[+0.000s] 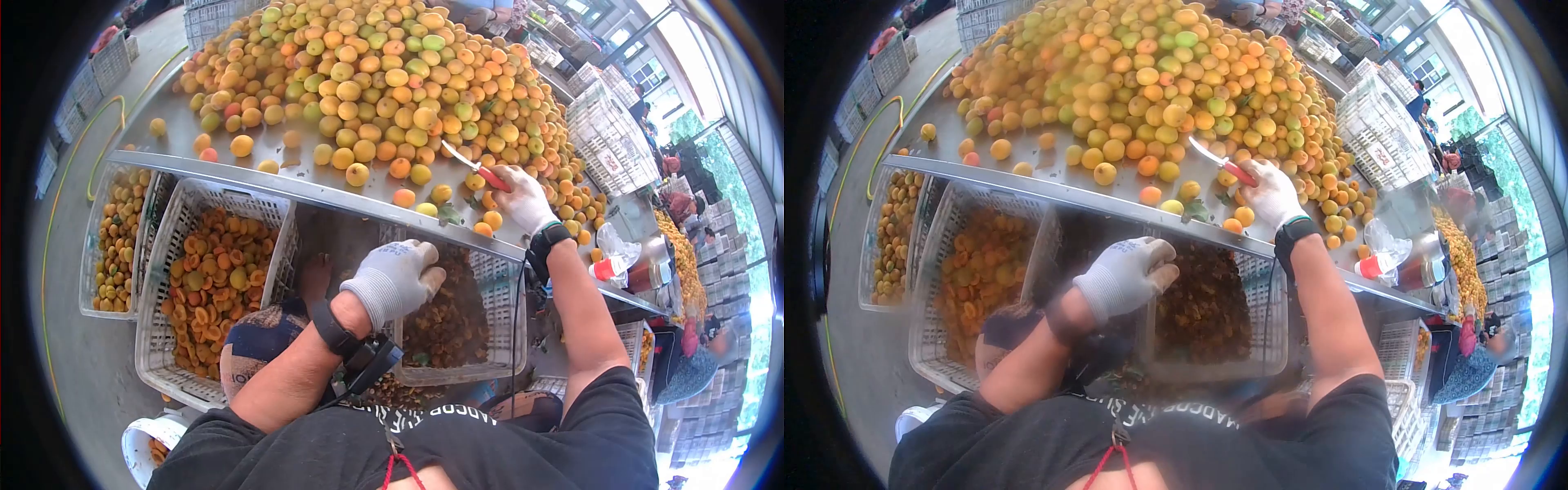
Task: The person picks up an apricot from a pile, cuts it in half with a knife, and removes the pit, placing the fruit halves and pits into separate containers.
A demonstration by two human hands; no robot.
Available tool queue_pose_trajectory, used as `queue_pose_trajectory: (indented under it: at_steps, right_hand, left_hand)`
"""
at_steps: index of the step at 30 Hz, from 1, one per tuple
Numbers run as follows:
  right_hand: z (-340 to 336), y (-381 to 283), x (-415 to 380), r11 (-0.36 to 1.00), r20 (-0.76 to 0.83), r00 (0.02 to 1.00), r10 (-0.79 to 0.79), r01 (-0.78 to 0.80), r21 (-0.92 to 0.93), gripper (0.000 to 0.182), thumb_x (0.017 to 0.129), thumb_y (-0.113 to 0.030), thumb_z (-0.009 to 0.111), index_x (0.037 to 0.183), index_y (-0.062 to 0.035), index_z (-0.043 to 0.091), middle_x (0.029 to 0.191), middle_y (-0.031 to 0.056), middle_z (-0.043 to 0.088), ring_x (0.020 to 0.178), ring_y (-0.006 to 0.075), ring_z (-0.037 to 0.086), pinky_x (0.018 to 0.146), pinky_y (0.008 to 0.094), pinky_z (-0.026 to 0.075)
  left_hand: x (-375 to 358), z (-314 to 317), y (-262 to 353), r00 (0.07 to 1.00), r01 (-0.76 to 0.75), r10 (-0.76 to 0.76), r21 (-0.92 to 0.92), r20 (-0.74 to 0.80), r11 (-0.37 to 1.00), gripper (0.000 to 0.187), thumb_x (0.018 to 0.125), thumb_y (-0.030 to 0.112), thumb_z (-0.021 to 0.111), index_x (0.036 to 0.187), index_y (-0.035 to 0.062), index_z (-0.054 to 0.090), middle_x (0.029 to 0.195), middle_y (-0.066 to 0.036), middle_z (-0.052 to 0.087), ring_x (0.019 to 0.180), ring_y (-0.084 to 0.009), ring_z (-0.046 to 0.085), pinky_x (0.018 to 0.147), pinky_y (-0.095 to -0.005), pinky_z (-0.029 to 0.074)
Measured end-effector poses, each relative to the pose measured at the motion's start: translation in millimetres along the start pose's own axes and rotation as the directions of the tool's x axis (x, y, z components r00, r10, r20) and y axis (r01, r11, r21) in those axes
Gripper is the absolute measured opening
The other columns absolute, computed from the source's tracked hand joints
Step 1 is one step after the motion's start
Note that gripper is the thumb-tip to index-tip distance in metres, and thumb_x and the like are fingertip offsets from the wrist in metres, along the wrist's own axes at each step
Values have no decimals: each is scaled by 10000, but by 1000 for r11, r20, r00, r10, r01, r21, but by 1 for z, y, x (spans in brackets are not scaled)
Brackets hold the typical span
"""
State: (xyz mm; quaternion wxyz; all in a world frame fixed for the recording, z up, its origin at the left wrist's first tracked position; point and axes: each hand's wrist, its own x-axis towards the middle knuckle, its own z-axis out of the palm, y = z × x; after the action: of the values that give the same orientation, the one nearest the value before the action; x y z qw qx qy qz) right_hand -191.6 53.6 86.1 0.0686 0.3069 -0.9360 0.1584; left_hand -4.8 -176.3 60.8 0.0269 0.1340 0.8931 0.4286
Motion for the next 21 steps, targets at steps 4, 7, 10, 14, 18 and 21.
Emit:
queue_pose_trajectory:
  at_steps: [4,7,10,14,18,21]
  right_hand:
    - [10,3,20,999,217,975,-48,46,15,511,775,-128,618,1284,-136,569,1094,188,644,1047,365,602,891,421,483]
    - [23,4,29,999,366,931,3,16,-50,487,791,-121,602,1274,-107,550,1101,198,648,1027,364,616,870,429,486]
    - [34,8,23,989,368,923,114,-71,-128,339,788,-137,635,1120,-78,595,994,196,665,969,371,637,834,417,500]
    - [2,-10,8,996,301,952,54,-72,47,338,777,-162,671,1097,-73,612,948,190,651,899,342,644,800,381,500]
    - [-58,-64,-18,852,311,920,238,-352,388,403,828,-202,655,1189,-36,590,856,80,656,683,137,578,612,289,463]
    - [-85,-104,-53,686,341,890,303,-452,569,395,864,-257,634,1183,-30,579,771,25,617,499,44,418,443,224,325]
  left_hand:
    - [-3,0,-3,999,-20,20,-13,-27,1000,308,910,273,602,1057,4,629,965,-201,647,945,-377,621,821,-434,491]
    - [-3,-5,-3,999,-18,18,1,-33,1000,304,908,268,607,1053,1,627,965,-201,646,940,-379,623,816,-433,494]
    - [-4,-5,-3,999,-18,18,-12,-30,1000,299,910,263,607,1055,3,625,965,-202,645,935,-380,624,813,-431,495]
    - [-5,-4,-1,998,-33,28,-78,-63,996,267,906,237,613,1043,9,632,961,-202,650,918,-379,627,801,-425,496]
    - [0,7,4,984,-74,29,-257,-175,964,254,896,174,653,1091,15,623,932,-159,656,842,-263,645,744,-356,506]
    - [10,24,11,987,-83,-36,-697,-154,713,389,908,131,666,1252,3,538,923,-29,600,814,-103,575,712,-241,476]
